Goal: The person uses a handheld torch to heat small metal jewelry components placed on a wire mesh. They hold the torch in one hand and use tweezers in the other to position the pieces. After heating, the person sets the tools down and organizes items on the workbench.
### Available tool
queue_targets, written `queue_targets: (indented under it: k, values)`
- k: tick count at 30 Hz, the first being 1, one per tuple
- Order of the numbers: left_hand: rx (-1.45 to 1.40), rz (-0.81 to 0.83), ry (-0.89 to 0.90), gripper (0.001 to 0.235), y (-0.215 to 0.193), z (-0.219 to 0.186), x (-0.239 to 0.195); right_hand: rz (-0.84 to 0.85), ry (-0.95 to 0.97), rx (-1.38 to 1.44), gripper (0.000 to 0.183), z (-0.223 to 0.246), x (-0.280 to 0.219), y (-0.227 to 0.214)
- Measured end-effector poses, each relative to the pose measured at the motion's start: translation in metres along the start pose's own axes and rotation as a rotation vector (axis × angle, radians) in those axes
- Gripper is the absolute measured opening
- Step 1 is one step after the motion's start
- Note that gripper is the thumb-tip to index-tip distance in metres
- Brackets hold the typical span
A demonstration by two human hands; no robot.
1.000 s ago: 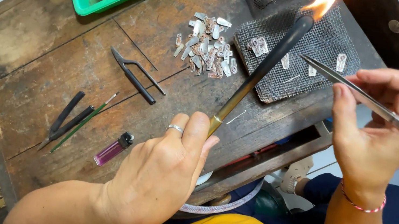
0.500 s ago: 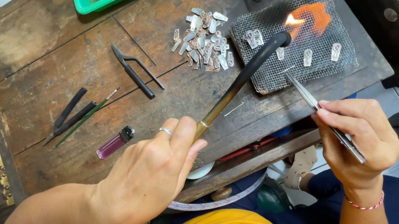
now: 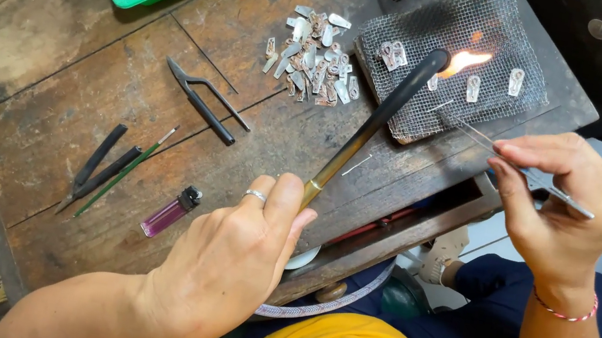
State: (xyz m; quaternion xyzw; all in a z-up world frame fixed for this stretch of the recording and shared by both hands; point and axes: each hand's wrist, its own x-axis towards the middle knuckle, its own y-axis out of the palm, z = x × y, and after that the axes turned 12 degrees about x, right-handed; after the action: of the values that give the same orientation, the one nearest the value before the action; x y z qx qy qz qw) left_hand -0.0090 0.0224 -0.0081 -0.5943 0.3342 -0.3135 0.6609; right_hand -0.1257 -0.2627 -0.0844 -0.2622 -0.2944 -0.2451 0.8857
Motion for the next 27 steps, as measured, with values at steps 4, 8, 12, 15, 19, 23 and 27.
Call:
queue_targets:
  k: [4,8,12,15,19,23,27]
  values:
    - [-0.042,0.028,-0.001,0.023,0.001,0.0,0.001,0.037,0.134,0.001,0.008,0.008,0.019,-0.009]
    - [-0.028,0.012,0.0,0.023,0.001,0.0,0.002,0.167,0.067,0.012,0.008,0.012,0.038,-0.017]
    - [-0.01,-0.019,0.002,0.022,0.002,0.0,0.003,0.16,0.07,0.011,0.009,0.011,0.044,-0.021]
    - [-0.046,0.009,-0.012,0.022,0.002,0.0,0.003,0.166,0.052,0.014,0.01,0.009,0.041,-0.02]
    - [-0.005,-0.009,-0.014,0.023,0.003,-0.001,0.003,0.163,0.028,0.0,0.01,0.006,0.034,-0.017]
    - [0.002,-0.024,-0.005,0.023,0.001,-0.001,0.003,0.141,0.08,0.008,0.012,0.002,0.033,-0.018]
    - [-0.001,-0.023,-0.011,0.024,0.003,-0.001,0.002,0.133,0.11,0.02,0.011,0.003,0.035,-0.017]
